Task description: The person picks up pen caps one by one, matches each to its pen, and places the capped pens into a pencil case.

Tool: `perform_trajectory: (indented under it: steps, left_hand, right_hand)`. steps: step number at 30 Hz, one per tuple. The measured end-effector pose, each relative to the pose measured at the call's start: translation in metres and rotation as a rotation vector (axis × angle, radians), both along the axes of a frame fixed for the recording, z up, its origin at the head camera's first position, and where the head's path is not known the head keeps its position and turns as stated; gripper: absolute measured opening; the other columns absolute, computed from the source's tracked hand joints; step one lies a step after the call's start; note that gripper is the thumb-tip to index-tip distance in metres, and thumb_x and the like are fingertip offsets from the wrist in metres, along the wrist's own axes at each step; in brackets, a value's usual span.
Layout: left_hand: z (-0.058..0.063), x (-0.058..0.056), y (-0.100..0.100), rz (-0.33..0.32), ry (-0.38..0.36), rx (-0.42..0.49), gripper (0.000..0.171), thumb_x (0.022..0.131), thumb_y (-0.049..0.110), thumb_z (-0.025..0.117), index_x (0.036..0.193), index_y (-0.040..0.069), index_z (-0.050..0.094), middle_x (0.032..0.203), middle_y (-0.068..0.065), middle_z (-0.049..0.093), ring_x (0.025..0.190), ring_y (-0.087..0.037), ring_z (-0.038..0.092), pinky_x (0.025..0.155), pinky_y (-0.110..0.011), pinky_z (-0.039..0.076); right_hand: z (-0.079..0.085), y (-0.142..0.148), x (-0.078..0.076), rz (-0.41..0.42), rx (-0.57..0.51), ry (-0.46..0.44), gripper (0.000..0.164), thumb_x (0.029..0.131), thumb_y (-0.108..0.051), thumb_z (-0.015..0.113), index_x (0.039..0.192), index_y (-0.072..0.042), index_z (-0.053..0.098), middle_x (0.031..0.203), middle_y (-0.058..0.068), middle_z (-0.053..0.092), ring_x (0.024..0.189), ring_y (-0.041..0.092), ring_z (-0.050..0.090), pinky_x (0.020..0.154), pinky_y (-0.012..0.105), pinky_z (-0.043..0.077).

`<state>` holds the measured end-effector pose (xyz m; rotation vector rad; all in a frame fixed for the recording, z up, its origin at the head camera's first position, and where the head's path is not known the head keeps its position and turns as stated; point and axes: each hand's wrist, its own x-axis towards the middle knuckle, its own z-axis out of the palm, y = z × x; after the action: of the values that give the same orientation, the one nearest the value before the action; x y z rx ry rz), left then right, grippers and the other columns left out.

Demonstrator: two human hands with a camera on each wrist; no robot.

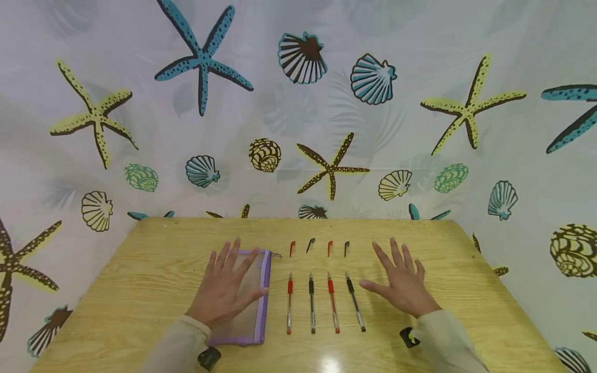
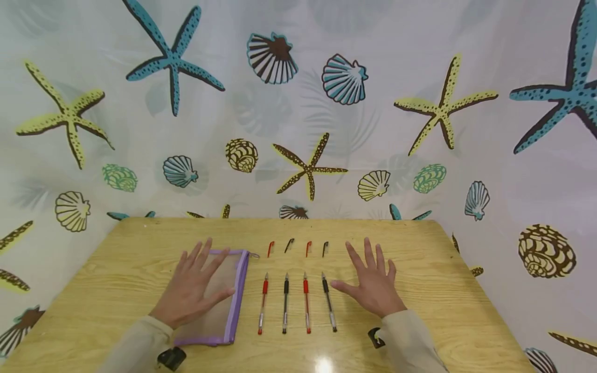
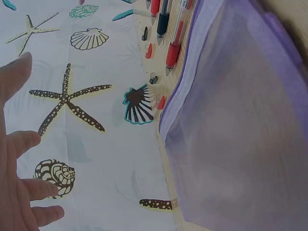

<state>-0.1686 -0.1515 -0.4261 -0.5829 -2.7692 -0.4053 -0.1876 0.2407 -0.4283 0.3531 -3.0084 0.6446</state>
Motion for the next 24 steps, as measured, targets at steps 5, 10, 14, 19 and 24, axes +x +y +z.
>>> perform_trajectory:
  steps: [5, 10, 14, 19, 24]
  left_hand:
    - [-0.001, -0.001, 0.005, -0.003, 0.004, 0.001, 0.078, 0.087, 0.059, 0.058, 0.15, 0.02, 0.035, 0.155, -0.024, 0.022, 0.142, -0.042, 0.018, 0.113, -0.06, 0.013]
    - [-0.002, -0.001, 0.01, -0.016, 0.003, 0.005, 0.077, 0.087, 0.054, 0.061, 0.15, 0.017, 0.036, 0.154, -0.024, 0.024, 0.14, -0.043, 0.024, 0.112, -0.059, 0.02]
    - [-0.002, -0.001, 0.013, -0.031, -0.005, 0.026, 0.076, 0.087, 0.051, 0.064, 0.149, 0.016, 0.038, 0.153, -0.024, 0.027, 0.137, -0.045, 0.029, 0.108, -0.061, 0.026]
    - [-0.003, -0.001, 0.016, -0.048, -0.033, 0.045, 0.077, 0.087, 0.049, 0.066, 0.149, 0.015, 0.037, 0.152, -0.024, 0.029, 0.132, -0.045, 0.036, 0.104, -0.063, 0.03]
    - [-0.005, -0.003, 0.019, -0.058, -0.063, 0.06, 0.076, 0.088, 0.047, 0.066, 0.149, 0.013, 0.036, 0.15, -0.022, 0.034, 0.128, -0.045, 0.041, 0.102, -0.064, 0.033]
  right_hand:
    - [-0.002, -0.002, -0.005, 0.019, -0.009, 0.032, 0.092, 0.085, -0.061, 0.061, 0.154, -0.016, 0.022, 0.158, 0.025, 0.003, 0.141, 0.05, 0.002, 0.099, 0.074, 0.006]
    - [-0.001, -0.006, -0.011, 0.043, -0.01, 0.064, 0.089, 0.086, -0.058, 0.062, 0.153, -0.014, 0.025, 0.157, 0.025, 0.008, 0.139, 0.05, 0.01, 0.099, 0.073, 0.011]
    - [-0.003, -0.008, -0.016, 0.053, -0.012, 0.082, 0.089, 0.085, -0.056, 0.064, 0.153, -0.012, 0.026, 0.157, 0.024, 0.012, 0.137, 0.05, 0.015, 0.099, 0.073, 0.013]
    - [-0.005, -0.01, -0.021, 0.069, -0.025, 0.097, 0.09, 0.084, -0.053, 0.067, 0.151, -0.009, 0.028, 0.155, 0.024, 0.016, 0.135, 0.051, 0.019, 0.098, 0.073, 0.016]
    - [-0.008, -0.011, -0.027, 0.097, -0.036, 0.111, 0.088, 0.084, -0.05, 0.069, 0.15, -0.008, 0.03, 0.153, 0.025, 0.021, 0.133, 0.051, 0.024, 0.097, 0.074, 0.019]
